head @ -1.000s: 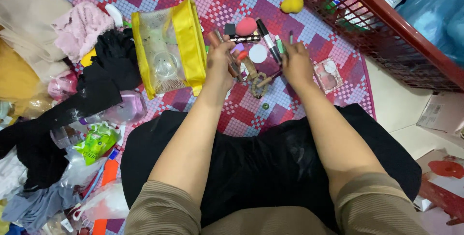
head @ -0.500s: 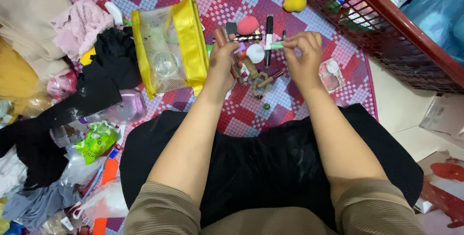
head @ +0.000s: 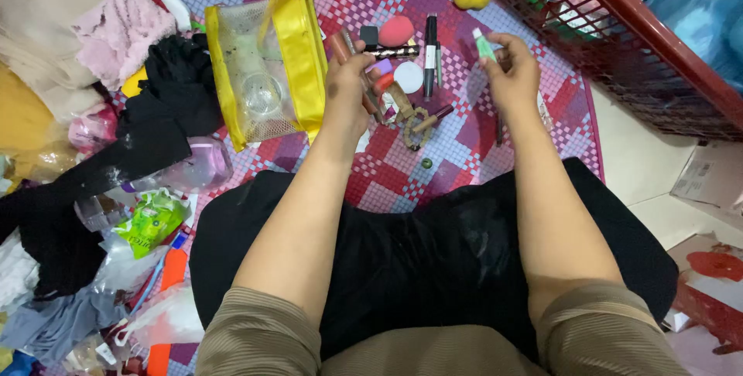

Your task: Sorting and organizing various personal care items, cosmetics, baby products, and clothing into baskets and boxes on the floor.

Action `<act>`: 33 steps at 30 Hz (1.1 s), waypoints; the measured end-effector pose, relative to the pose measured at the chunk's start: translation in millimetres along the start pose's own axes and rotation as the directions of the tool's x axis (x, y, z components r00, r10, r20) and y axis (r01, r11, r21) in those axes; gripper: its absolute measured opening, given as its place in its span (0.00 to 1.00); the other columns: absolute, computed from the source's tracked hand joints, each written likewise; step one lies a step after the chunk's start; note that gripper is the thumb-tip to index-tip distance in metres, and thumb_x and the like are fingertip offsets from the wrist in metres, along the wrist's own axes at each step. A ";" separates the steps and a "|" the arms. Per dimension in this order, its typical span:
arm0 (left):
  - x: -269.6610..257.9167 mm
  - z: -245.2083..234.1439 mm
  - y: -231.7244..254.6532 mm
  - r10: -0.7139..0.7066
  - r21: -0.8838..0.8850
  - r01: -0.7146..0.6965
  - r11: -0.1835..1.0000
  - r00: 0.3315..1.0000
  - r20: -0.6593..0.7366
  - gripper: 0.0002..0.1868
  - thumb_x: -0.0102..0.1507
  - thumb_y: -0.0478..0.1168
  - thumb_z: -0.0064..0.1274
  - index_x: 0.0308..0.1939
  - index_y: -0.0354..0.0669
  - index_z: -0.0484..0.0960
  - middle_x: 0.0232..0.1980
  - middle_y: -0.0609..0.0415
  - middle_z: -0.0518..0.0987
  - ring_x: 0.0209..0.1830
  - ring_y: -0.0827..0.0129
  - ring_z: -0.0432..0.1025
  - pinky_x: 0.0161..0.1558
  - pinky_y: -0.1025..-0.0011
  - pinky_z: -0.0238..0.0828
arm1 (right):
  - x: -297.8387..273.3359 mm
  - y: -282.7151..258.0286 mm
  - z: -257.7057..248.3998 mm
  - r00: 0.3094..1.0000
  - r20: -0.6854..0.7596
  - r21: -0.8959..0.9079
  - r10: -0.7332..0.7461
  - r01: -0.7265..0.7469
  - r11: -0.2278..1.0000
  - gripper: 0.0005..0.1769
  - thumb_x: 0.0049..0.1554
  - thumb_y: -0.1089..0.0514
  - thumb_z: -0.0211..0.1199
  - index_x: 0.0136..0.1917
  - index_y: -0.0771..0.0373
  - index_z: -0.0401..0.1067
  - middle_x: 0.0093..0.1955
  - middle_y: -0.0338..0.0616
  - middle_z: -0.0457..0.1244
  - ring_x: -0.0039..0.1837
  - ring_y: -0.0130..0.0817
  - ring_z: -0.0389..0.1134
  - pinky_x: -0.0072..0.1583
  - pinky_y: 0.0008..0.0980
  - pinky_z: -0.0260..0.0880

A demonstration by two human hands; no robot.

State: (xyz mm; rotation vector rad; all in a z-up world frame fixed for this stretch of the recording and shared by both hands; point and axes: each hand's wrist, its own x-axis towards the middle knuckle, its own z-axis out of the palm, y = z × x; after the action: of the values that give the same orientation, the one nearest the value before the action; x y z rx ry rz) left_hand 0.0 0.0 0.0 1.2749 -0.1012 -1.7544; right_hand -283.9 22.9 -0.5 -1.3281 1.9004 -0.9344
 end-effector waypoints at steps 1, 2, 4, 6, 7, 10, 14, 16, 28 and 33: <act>2.3 -1.3 -1.3 -0.001 0.000 0.001 1.000 1.000 -0.001 0.24 0.59 0.37 0.52 0.60 0.44 0.70 0.43 0.53 0.74 0.36 0.69 0.72 0.33 0.68 0.73 | 1.5 8.6 0.5 1.000 0.000 0.000 0.001 -0.001 1.000 0.10 0.58 0.66 0.69 0.52 0.63 0.72 0.45 0.37 0.66 0.45 0.24 0.66 0.49 0.26 0.67; 4.7 -2.6 -2.7 0.000 0.000 0.000 1.000 1.000 -0.007 0.24 0.59 0.37 0.52 0.60 0.45 0.71 0.43 0.54 0.74 0.36 0.69 0.72 0.33 0.68 0.73 | 2.9 17.3 1.0 0.997 0.068 0.039 0.029 -0.032 0.999 0.12 0.60 0.68 0.66 0.57 0.63 0.73 0.47 0.37 0.67 0.46 0.22 0.66 0.49 0.25 0.68; 6.2 -3.1 -2.9 -0.002 0.001 0.002 1.000 1.000 -0.012 0.23 0.59 0.36 0.52 0.59 0.45 0.71 0.43 0.55 0.74 0.36 0.69 0.72 0.33 0.68 0.73 | 5.6 23.0 -1.0 0.989 0.135 0.076 0.057 -0.068 0.995 0.15 0.62 0.69 0.64 0.62 0.64 0.74 0.48 0.36 0.67 0.47 0.21 0.66 0.50 0.24 0.68; 3.8 -2.3 0.0 0.000 0.030 0.001 1.000 1.000 -0.020 0.22 0.60 0.36 0.52 0.59 0.45 0.72 0.42 0.55 0.74 0.36 0.70 0.71 0.31 0.69 0.71 | 7.5 17.0 -5.5 0.946 0.116 0.172 0.302 -0.319 0.932 0.10 0.62 0.68 0.62 0.58 0.65 0.74 0.44 0.41 0.67 0.40 0.26 0.67 0.44 0.27 0.70; 4.3 -3.8 -0.5 -0.004 0.031 0.004 1.000 1.000 -0.020 0.22 0.60 0.36 0.52 0.59 0.45 0.72 0.42 0.55 0.74 0.36 0.70 0.71 0.31 0.69 0.71 | 9.3 11.9 -14.1 0.945 0.115 0.171 0.305 -0.321 0.931 0.10 0.62 0.68 0.62 0.58 0.65 0.74 0.44 0.41 0.67 0.40 0.26 0.67 0.44 0.27 0.70; 3.7 -5.9 2.4 0.032 0.010 -0.033 0.999 0.999 0.011 0.21 0.61 0.36 0.51 0.59 0.45 0.72 0.43 0.54 0.75 0.37 0.69 0.72 0.32 0.70 0.71 | 15.1 -1.4 -39.9 0.977 0.040 0.350 0.208 -0.209 0.913 0.12 0.65 0.68 0.62 0.62 0.69 0.73 0.50 0.45 0.70 0.43 0.30 0.69 0.49 0.30 0.73; -0.1 -4.3 6.7 0.013 -0.020 -0.013 1.000 1.000 0.015 0.19 0.60 0.36 0.50 0.57 0.47 0.71 0.42 0.55 0.74 0.35 0.70 0.70 0.30 0.70 0.68 | 18.6 17.5 -66.4 0.890 0.134 0.445 0.436 -0.447 0.776 0.17 0.61 0.69 0.54 0.64 0.67 0.60 0.46 0.47 0.68 0.43 0.35 0.74 0.46 0.36 0.79; 1.2 -4.0 8.7 0.024 -0.033 -0.023 0.999 0.999 0.032 0.19 0.61 0.35 0.50 0.56 0.46 0.71 0.41 0.55 0.74 0.35 0.70 0.70 0.30 0.70 0.68 | 19.3 28.1 -67.1 0.895 0.147 0.354 0.421 -0.445 0.822 0.18 0.60 0.70 0.52 0.63 0.66 0.56 0.43 0.47 0.67 0.41 0.35 0.72 0.44 0.38 0.78; 0.9 -3.8 14.1 0.040 -0.033 -0.041 0.999 0.999 -0.013 0.20 0.61 0.37 0.52 0.58 0.44 0.72 0.43 0.55 0.76 0.36 0.70 0.72 0.31 0.71 0.69 | -19.7 33.0 -48.6 0.912 0.202 -0.743 0.356 -0.094 0.662 0.22 0.57 0.56 0.66 0.62 0.63 0.66 0.52 0.67 0.67 0.53 0.63 0.69 0.51 0.56 0.70; -0.5 -1.8 15.6 0.077 -0.051 -0.077 0.996 0.997 -0.017 0.21 0.60 0.37 0.52 0.57 0.45 0.71 0.43 0.54 0.75 0.36 0.70 0.72 0.30 0.70 0.70 | -57.4 -11.8 -10.3 0.858 0.213 -0.904 0.468 -0.008 0.427 0.24 0.56 0.60 0.60 0.66 0.64 0.64 0.55 0.61 0.71 0.60 0.57 0.72 0.63 0.60 0.65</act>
State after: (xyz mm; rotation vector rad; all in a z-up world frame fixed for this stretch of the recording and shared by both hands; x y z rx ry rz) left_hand 11.2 -7.6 8.1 1.2310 -0.0949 -1.6713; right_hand -269.5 76.7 20.5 -1.5205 2.1504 0.6704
